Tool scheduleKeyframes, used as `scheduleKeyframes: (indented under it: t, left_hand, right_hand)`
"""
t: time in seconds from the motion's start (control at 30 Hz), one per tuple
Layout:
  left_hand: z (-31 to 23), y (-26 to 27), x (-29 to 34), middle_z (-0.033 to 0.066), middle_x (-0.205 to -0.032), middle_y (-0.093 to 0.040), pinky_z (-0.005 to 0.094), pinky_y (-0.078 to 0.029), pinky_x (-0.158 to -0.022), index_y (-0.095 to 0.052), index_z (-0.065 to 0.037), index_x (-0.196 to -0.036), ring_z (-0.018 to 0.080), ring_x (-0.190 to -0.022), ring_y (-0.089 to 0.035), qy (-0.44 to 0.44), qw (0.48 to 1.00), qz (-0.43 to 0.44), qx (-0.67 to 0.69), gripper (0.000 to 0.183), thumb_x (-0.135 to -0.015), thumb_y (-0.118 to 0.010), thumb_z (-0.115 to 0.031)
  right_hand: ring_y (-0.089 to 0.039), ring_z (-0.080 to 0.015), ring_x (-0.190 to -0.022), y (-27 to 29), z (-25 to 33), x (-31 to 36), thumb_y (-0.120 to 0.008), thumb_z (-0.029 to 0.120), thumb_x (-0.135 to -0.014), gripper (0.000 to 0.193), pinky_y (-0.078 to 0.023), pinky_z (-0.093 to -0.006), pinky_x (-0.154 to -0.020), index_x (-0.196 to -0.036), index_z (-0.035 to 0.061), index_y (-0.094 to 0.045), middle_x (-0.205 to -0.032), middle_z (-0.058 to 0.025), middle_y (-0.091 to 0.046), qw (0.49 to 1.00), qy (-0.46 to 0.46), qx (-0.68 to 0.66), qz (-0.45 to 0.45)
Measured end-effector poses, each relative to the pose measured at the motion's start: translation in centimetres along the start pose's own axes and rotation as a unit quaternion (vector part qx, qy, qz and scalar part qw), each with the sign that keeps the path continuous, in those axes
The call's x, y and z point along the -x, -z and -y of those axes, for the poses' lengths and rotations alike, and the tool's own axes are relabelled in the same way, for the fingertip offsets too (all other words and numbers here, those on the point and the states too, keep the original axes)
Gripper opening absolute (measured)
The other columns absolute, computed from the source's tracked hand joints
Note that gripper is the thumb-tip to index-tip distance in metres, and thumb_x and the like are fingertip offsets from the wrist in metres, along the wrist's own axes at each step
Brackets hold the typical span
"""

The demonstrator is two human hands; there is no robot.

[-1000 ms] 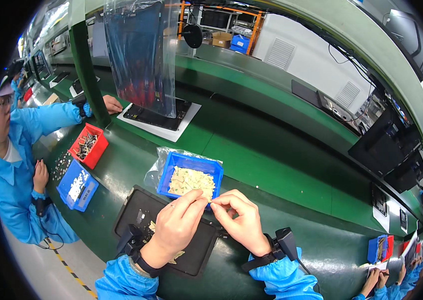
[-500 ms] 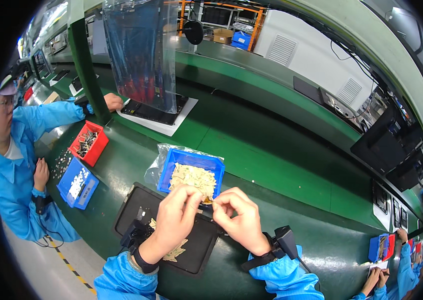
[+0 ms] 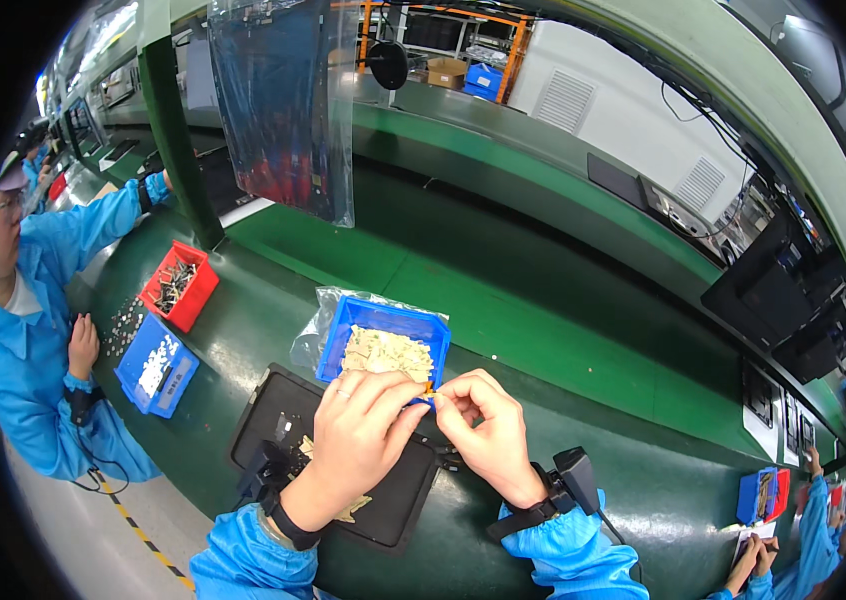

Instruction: The person assembles internal components into an electronic device by hand, inserting ribbon cables and internal modules from component bins into the device's casing.

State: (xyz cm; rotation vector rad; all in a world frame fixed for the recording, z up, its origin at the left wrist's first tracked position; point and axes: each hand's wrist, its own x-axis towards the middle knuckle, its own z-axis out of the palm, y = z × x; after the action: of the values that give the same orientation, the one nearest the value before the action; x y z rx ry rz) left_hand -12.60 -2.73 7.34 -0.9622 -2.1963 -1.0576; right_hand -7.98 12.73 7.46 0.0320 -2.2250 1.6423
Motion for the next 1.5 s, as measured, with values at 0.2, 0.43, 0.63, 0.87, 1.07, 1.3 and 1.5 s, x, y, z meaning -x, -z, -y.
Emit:
scheduleKeyframes:
  t: [0.2,0.43,0.63,0.87,1.07,1.3,1.5]
  left_hand:
    - [0.3,0.1,0.4,0.0037,-0.084,-0.065,0.0338,-0.043,-0.066,-0.064,-0.007,-0.086,0.0221,-0.075,-0.061,0.002,1.0,0.006,0.018,0.017,-0.072,-0.075,-0.008]
    - [0.5,0.5,0.2,0.0016,-0.077,-0.061,0.0332,-0.04,-0.061,-0.065,-0.009,-0.085,0.0194,-0.068,-0.056,-0.07,0.995,-0.008,-0.074,0.017,-0.071,-0.075,-0.007]
    - [0.7,0.6,0.3,0.0002,-0.08,-0.06,0.0318,-0.04,-0.059,-0.067,-0.008,-0.089,0.0167,-0.069,-0.056,-0.106,0.99,-0.011,-0.092,0.021,-0.07,-0.074,-0.013]
    - [1.0,0.9,0.6,-0.0025,-0.087,-0.06,0.0289,-0.039,-0.058,-0.068,-0.012,-0.092,0.0135,-0.072,-0.054,-0.168,0.979,-0.019,-0.118,0.027,-0.066,-0.072,-0.016]
    - [1.1,0.9,0.8,-0.005,-0.088,-0.059,0.0275,-0.038,-0.059,-0.068,-0.013,-0.094,0.0118,-0.073,-0.052,-0.219,0.963,-0.029,-0.154,0.027,-0.068,-0.068,-0.017]
    - [0.8,1.0,0.9,-0.005,-0.087,-0.058,0.0273,-0.038,-0.06,-0.07,-0.014,-0.097,0.0125,-0.073,-0.052,-0.227,0.957,-0.026,-0.176,0.027,-0.069,-0.07,-0.017]
    - [0.8,2.2,0.3,0.0091,-0.082,-0.061,0.0315,-0.044,-0.063,-0.068,-0.002,-0.099,0.0223,-0.07,-0.055,-0.037,0.99,-0.13,0.048,0.027,-0.073,-0.068,0.006]
  right_hand:
    - [-0.053,-0.0059,-0.063,0.3,0.8,-0.2,-0.066,0.006,-0.086,0.008,-0.044,-0.0215,-0.054,-0.088,-0.0004,-0.062,-0.081,-0.0028,-0.058,0.994,0.059,0.08,0.038]
    - [-0.055,-0.0058,-0.065,0.7,0.0,-0.2,-0.061,0.018,-0.092,0.015,-0.044,-0.0208,-0.056,-0.095,0.0031,-0.061,-0.08,0.0002,-0.059,0.985,-0.13,-0.066,0.094]
    - [-0.056,-0.007,-0.067,1.5,-0.2,-0.6,-0.057,0.022,-0.096,0.018,-0.045,-0.0202,-0.057,-0.097,0.0035,-0.059,-0.078,-0.0007,-0.059,0.924,-0.249,-0.214,0.195]
    - [-0.058,-0.0114,-0.066,2.0,-0.3,-0.9,-0.057,0.019,-0.095,0.014,-0.047,-0.0224,-0.055,-0.094,0.0047,-0.059,-0.076,-0.0026,-0.06,0.831,-0.346,-0.379,0.214]
    - [-0.057,-0.0079,-0.067,2.1,-0.7,-0.7,-0.059,0.02,-0.093,0.014,-0.045,-0.0201,-0.055,-0.094,0.006,-0.06,-0.078,-0.0003,-0.059,0.819,-0.343,-0.395,0.235]
    - [-0.054,-0.0064,-0.066,1.6,-0.9,-0.4,-0.058,0.017,-0.093,0.009,-0.044,-0.0197,-0.058,-0.091,0.0078,-0.06,-0.077,0.001,-0.058,0.853,-0.31,-0.365,0.206]
    - [-0.053,-0.0067,-0.065,1.0,-1.4,-0.4,-0.061,0.017,-0.092,0.014,-0.043,-0.0221,-0.059,-0.087,0.004,-0.061,-0.074,0.0,-0.059,0.928,-0.244,-0.229,0.165]
